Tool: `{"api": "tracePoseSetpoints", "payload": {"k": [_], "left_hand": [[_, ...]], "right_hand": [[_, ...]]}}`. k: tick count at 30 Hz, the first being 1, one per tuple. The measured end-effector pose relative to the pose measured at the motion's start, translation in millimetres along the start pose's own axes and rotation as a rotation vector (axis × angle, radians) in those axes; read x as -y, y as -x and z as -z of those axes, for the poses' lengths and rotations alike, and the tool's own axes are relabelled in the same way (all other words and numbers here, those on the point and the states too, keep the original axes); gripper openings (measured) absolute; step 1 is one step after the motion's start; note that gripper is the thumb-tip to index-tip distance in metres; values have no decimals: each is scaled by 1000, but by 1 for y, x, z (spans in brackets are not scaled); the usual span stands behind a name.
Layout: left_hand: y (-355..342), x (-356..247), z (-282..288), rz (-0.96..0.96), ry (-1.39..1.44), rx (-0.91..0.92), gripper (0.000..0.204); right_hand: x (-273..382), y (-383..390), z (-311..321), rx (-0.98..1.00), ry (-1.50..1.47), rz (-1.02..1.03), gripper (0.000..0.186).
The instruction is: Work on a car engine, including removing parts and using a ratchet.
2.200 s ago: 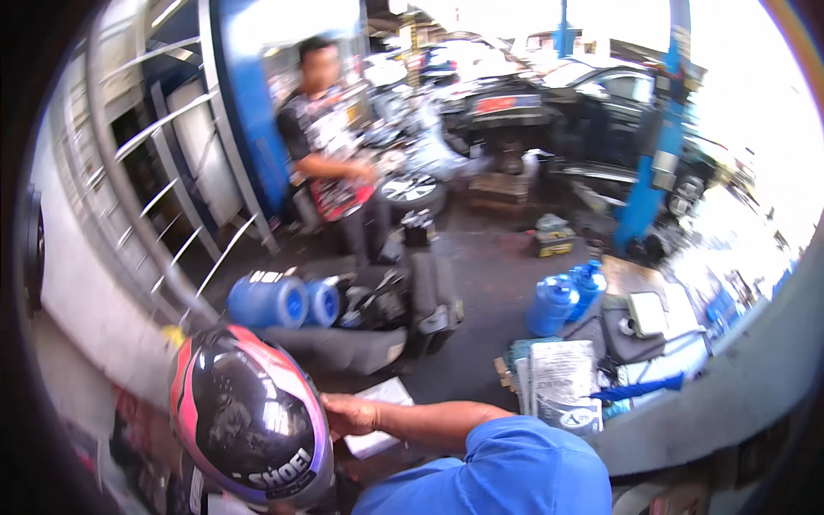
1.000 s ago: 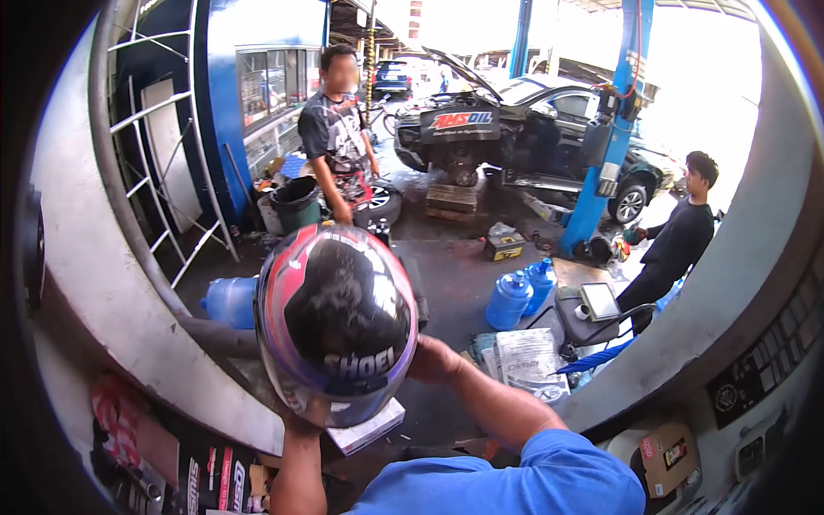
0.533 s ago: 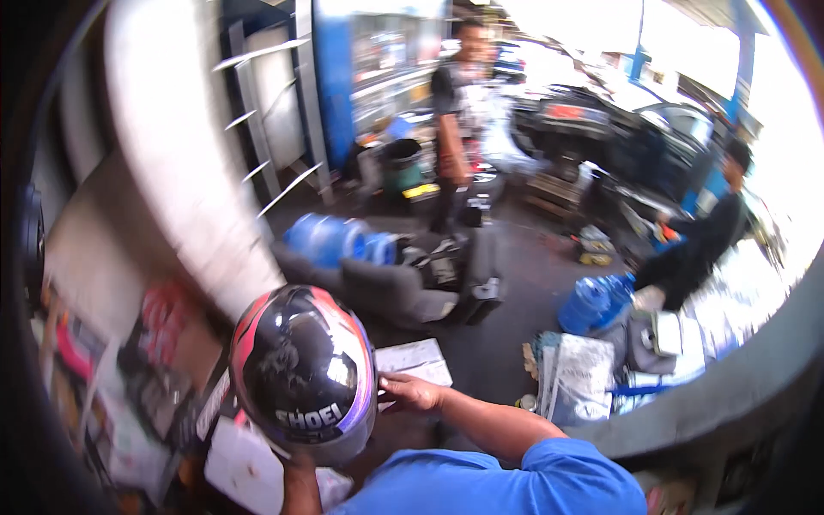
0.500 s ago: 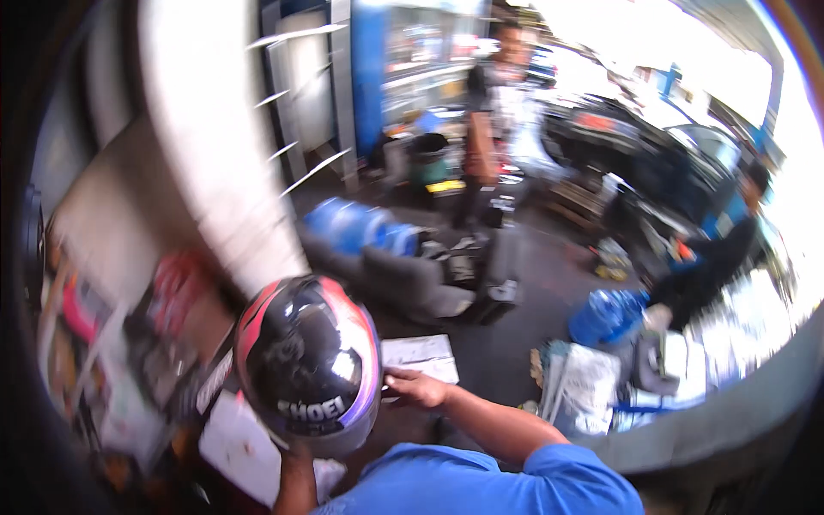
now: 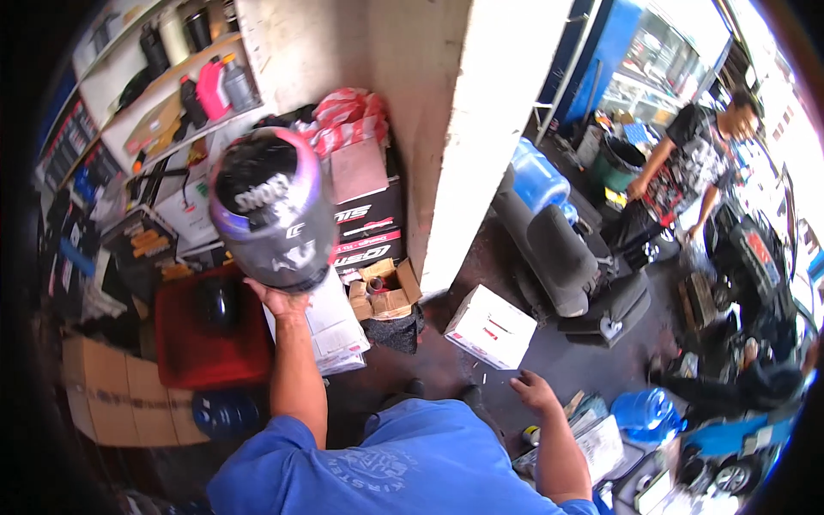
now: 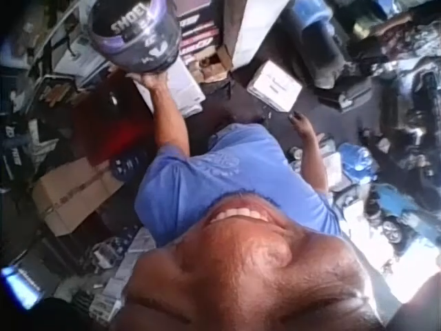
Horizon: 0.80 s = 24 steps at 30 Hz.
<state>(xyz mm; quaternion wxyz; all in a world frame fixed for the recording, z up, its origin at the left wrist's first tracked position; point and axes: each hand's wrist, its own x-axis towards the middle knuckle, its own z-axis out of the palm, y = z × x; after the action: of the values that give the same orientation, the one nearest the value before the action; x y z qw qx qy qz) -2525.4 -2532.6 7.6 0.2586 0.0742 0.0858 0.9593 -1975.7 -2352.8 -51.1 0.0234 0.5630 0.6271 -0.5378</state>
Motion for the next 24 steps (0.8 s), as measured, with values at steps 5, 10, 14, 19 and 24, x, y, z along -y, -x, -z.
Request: {"api": "tracePoseSetpoints", "payload": {"k": [5, 10, 14, 19, 24], "left_hand": [[-102, -31, 25, -154, -19, -115, 88], [-192, -44, 108, -111, 0, -235, 70], [-254, -33, 117, -238, 26, -354, 63], [-276, -7, 70, -405, -64, -381, 74], [-281, -24, 35, -115, -284, -717, 70]], "right_hand": [[-120, 41, 13, -324, 65, -319, 57], [-175, 105, 2, -246, 200, -662, 65], [-151, 120, 5, -164, 346, -711, 77], [-80, 88, 13, -293, 305, -425, 71], [-24, 72, 15, -311, 220, -283, 75]]}}
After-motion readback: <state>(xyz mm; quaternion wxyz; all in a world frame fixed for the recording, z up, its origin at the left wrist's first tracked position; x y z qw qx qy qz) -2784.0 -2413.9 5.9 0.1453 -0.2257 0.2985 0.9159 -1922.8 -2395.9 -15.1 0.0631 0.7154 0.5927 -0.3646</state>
